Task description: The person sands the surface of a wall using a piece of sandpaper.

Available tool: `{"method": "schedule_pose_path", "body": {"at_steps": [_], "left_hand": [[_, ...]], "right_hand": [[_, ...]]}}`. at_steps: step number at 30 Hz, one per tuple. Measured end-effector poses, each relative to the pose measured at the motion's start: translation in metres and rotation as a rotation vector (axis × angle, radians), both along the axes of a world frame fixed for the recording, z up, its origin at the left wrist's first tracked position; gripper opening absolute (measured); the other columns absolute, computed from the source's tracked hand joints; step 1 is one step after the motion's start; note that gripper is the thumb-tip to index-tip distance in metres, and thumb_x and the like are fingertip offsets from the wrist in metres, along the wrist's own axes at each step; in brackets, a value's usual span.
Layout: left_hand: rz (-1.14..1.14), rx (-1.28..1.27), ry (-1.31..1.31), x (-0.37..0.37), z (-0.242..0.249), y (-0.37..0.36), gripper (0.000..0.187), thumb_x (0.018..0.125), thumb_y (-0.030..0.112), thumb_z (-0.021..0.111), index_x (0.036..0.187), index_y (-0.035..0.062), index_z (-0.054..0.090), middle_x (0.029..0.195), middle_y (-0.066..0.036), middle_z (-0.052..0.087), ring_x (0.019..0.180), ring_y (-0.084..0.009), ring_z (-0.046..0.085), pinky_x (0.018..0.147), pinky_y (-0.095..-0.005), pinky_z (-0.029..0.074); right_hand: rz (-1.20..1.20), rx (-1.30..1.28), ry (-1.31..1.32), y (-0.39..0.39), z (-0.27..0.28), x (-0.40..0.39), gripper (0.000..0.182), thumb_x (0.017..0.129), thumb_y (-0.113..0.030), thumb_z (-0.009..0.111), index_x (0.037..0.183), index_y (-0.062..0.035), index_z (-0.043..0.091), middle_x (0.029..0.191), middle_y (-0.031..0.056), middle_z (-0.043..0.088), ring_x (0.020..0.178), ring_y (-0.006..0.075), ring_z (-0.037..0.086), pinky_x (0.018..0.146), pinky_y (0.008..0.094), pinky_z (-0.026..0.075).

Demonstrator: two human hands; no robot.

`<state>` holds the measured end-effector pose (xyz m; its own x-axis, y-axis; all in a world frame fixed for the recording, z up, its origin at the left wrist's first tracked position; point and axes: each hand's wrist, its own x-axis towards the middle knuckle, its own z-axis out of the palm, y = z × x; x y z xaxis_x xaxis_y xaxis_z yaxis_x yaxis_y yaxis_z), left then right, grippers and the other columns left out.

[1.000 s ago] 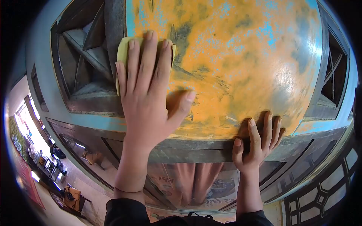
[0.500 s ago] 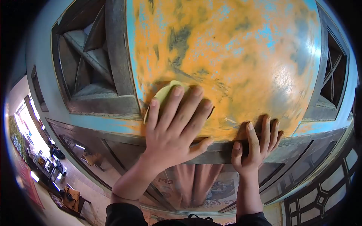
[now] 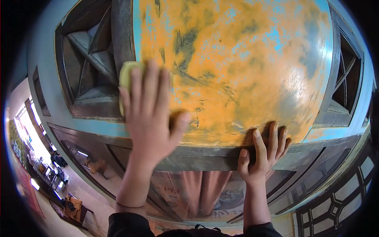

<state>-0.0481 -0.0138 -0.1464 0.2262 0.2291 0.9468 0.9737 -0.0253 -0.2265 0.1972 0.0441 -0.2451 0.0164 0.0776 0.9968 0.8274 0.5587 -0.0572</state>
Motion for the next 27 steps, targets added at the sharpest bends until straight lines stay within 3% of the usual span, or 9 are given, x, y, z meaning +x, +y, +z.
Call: {"method": "schedule_pose_path", "body": {"at_steps": [5, 10, 13, 16, 19, 20, 22, 26, 27], "left_hand": [[-0.015, -0.176, 0.179, 0.019, -0.022, -0.006, 0.067, 0.099, 0.058, 0.037, 0.15, 0.0153, 0.044, 0.16, -0.015, 0.034, 0.148, -0.0397, 0.027, 0.12, -0.0578, 0.009], [-0.024, 0.116, -0.047, 0.009, 0.006, 0.004, 0.053, 0.101, 0.04, 0.041, 0.146, 0.0136, 0.05, 0.158, -0.012, 0.039, 0.147, -0.0375, 0.031, 0.121, -0.0544, 0.011], [-0.051, -0.124, 0.23, 0.045, -0.02, 0.002, 0.049, 0.099, 0.032, 0.048, 0.144, 0.0145, 0.052, 0.156, -0.011, 0.041, 0.147, -0.0358, 0.031, 0.122, -0.0535, 0.011], [-0.22, -0.194, 0.449, 0.053, -0.005, -0.006, 0.036, 0.091, 0.021, 0.059, 0.126, 0.0184, 0.067, 0.142, -0.003, 0.057, 0.14, -0.028, 0.045, 0.122, -0.0503, 0.021], [-0.477, -0.228, 0.452, 0.054, 0.013, -0.018, 0.026, 0.083, 0.015, 0.066, 0.108, 0.0217, 0.074, 0.123, 0.003, 0.068, 0.127, -0.0213, 0.057, 0.118, -0.0468, 0.033], [-0.47, -0.118, 0.509, 0.058, 0.014, -0.018, 0.017, 0.082, 0.021, 0.067, 0.098, 0.0243, 0.074, 0.107, 0.007, 0.068, 0.117, -0.0175, 0.062, 0.108, -0.0423, 0.044], [-0.488, -0.065, 0.57, 0.064, 0.01, -0.019, 0.013, 0.082, 0.022, 0.067, 0.094, 0.0255, 0.072, 0.102, 0.008, 0.067, 0.115, -0.0156, 0.062, 0.104, -0.0401, 0.045], [-0.52, -0.076, 0.611, 0.071, 0.001, -0.009, 0.007, 0.082, 0.024, 0.066, 0.086, 0.0274, 0.07, 0.096, 0.01, 0.065, 0.113, -0.014, 0.062, 0.1, -0.0388, 0.045], [-0.532, -0.103, 0.614, 0.072, 0.001, -0.006, 0.007, 0.082, 0.024, 0.066, 0.086, 0.0275, 0.07, 0.096, 0.01, 0.065, 0.113, -0.0141, 0.062, 0.101, -0.0391, 0.044]], "right_hand": [[0.008, 0.012, -0.019, 0.002, -0.004, 0.003, 0.039, 0.092, -0.044, 0.054, 0.124, -0.0257, 0.07, 0.146, 0.0154, 0.052, 0.143, 0.042, 0.035, 0.12, 0.0595, 0.007], [0.045, 0.014, -0.015, 0.001, -0.005, 0.002, 0.038, 0.092, -0.043, 0.055, 0.122, -0.0235, 0.07, 0.146, 0.0147, 0.052, 0.144, 0.0411, 0.033, 0.12, 0.0581, 0.007], [0.143, 0.025, 0.002, 0.002, -0.007, 0.007, 0.043, 0.095, -0.043, 0.053, 0.127, -0.0174, 0.065, 0.145, 0.0172, 0.052, 0.143, 0.0407, 0.035, 0.121, 0.0561, 0.008], [0.334, 0.11, 0.05, 0.008, -0.013, 0.016, 0.049, 0.098, -0.045, 0.05, 0.135, -0.0123, 0.055, 0.141, 0.0206, 0.054, 0.141, 0.0406, 0.039, 0.121, 0.0552, 0.01], [0.409, 0.173, 0.008, 0.013, -0.018, 0.026, 0.054, 0.1, -0.047, 0.046, 0.141, -0.0109, 0.047, 0.141, 0.0218, 0.052, 0.138, 0.0397, 0.043, 0.119, 0.056, 0.019], [0.47, 0.218, 0.065, 0.011, -0.019, 0.026, 0.053, 0.1, -0.047, 0.046, 0.141, -0.0122, 0.047, 0.142, 0.0207, 0.052, 0.137, 0.0391, 0.045, 0.117, 0.0558, 0.023], [0.593, 0.31, 0.176, 0.008, -0.019, 0.026, 0.051, 0.101, -0.047, 0.045, 0.141, -0.0149, 0.048, 0.143, 0.0184, 0.051, 0.135, 0.038, 0.048, 0.114, 0.0554, 0.031], [0.624, 0.479, -0.047, -0.026, -0.005, 0.022, 0.045, 0.102, -0.048, 0.044, 0.14, -0.0239, 0.048, 0.142, 0.0136, 0.051, 0.126, 0.0361, 0.055, 0.109, 0.0512, 0.041], [0.703, 0.479, -0.107, -0.029, 0.005, 0.012, 0.044, 0.102, -0.045, 0.046, 0.138, -0.0214, 0.052, 0.143, 0.0131, 0.051, 0.129, 0.0366, 0.053, 0.11, 0.0512, 0.04]]}}
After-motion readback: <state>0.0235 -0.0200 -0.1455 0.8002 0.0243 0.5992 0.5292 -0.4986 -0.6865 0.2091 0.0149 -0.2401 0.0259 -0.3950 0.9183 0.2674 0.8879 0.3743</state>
